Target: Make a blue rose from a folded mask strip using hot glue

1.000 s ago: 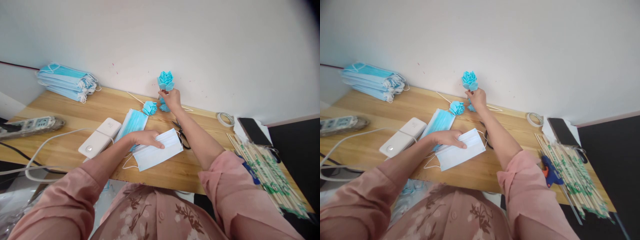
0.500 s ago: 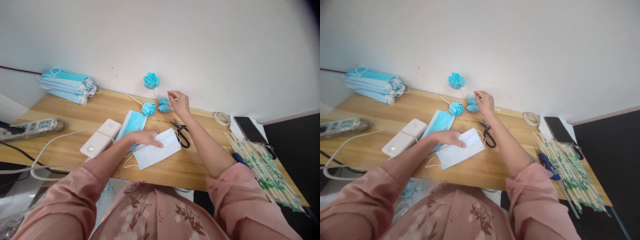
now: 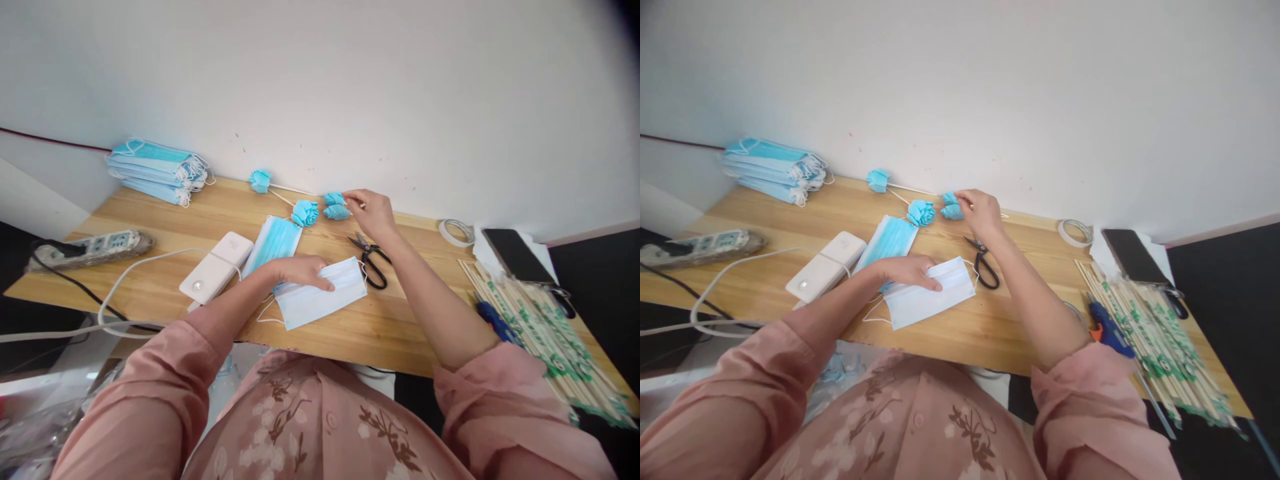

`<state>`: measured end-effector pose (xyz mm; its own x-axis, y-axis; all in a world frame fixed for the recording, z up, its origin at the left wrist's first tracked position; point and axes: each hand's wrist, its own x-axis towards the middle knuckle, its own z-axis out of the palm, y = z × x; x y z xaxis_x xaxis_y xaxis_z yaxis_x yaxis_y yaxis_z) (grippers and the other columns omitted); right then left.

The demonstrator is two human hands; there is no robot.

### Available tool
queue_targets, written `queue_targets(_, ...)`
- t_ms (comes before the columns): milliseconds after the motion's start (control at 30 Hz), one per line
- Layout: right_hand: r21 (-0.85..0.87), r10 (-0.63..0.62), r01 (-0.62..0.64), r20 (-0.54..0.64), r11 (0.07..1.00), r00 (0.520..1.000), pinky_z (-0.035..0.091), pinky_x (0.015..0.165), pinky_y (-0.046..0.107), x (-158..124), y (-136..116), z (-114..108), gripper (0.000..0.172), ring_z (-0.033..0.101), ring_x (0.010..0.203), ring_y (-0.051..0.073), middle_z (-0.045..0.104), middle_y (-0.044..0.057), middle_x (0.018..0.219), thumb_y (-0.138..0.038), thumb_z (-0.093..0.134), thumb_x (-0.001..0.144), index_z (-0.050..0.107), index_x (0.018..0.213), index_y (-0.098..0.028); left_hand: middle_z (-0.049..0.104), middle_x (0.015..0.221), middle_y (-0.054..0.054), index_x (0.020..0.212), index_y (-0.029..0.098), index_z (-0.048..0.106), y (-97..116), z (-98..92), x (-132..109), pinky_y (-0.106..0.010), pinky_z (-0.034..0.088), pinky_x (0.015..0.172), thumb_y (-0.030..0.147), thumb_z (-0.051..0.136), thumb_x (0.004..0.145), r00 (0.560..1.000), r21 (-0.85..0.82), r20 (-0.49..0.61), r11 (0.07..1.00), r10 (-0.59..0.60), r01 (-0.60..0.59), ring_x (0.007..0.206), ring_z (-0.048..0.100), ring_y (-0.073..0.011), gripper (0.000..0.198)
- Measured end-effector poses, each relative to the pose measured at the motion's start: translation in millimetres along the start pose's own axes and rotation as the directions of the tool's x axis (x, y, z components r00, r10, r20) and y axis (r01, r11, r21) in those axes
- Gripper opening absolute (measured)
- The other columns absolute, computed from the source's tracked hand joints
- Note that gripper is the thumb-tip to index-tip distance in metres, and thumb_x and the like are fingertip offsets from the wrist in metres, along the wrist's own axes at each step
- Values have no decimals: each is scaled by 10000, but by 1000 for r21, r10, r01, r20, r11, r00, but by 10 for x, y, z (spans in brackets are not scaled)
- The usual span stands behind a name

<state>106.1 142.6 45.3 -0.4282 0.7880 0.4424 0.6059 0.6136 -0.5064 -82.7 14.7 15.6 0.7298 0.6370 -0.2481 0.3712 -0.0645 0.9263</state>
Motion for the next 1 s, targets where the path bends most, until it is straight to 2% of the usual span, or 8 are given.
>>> queue_targets(200,-197,-61,116,263,974,963,508,977,358,530,-238,295,364,713,1098,235,771,77,1208,-175,485,949,774,1171,-185,734,868,-53,887,136,711,9,-18,-16,-255,460,640,565,717,764,995,18,74,998,-68,67,759,637,-198,446)
queue_targets(333,-357,-78,292,508,887,858,474,964,338,923,-447,630,398,681,1176,251,746,105,1268,-172,438,980,757,1217,-180,687,760,-25,803,144,684,9,-20,-2,-248,421,597,590,708,760,993,42,72,995,-93,90,684,582,-171,449)
queue_targets(400,-380,-69,331,562,864,825,475,933,340,1064,-526,811,374,686,1149,268,756,144,1225,-152,465,961,768,1181,-159,659,719,-11,770,146,670,14,-19,3,-243,410,589,585,718,749,994,42,61,995,-92,89,661,554,-157,442)
queue_targets(533,-415,-46,357,596,837,802,483,874,343,1197,-578,1085,322,691,1096,292,758,211,1159,-91,507,915,774,1096,-105,626,689,5,774,145,670,29,-19,-3,-232,404,587,513,705,778,995,27,50,996,-85,84,653,531,-141,370)
queue_targets(667,-401,-70,358,578,843,813,483,862,349,1219,-538,1120,291,693,1065,290,763,196,1131,-99,496,924,762,1038,-118,653,732,2,814,142,686,17,-18,-2,-228,420,605,485,702,799,997,-8,44,998,-58,59,679,551,-144,344)
queue_targets(800,-345,-113,309,486,887,867,499,875,337,1198,-406,883,273,710,1012,246,778,113,1058,-172,467,975,732,1039,-163,664,728,-2,763,142,676,0,-15,8,-237,422,599,498,717,792,998,-32,47,998,-51,52,662,554,-147,359)
queue_targets(900,-43,-134,154,305,987,943,551,836,309,1110,-208,612,191,734,883,196,771,55,908,-202,521,959,706,999,-173,668,719,4,752,155,672,1,-24,-1,-235,431,604,502,747,764,998,-76,47,996,-43,47,674,567,-151,355)
queue_targets(1000,331,-42,1,119,944,992,599,768,289,925,8,383,151,738,848,171,765,46,933,-260,558,945,676,1000,-183,706,780,-9,797,154,689,12,-40,-20,-243,467,642,514,783,731,998,-138,46,989,-51,57,710,599,-162,377)
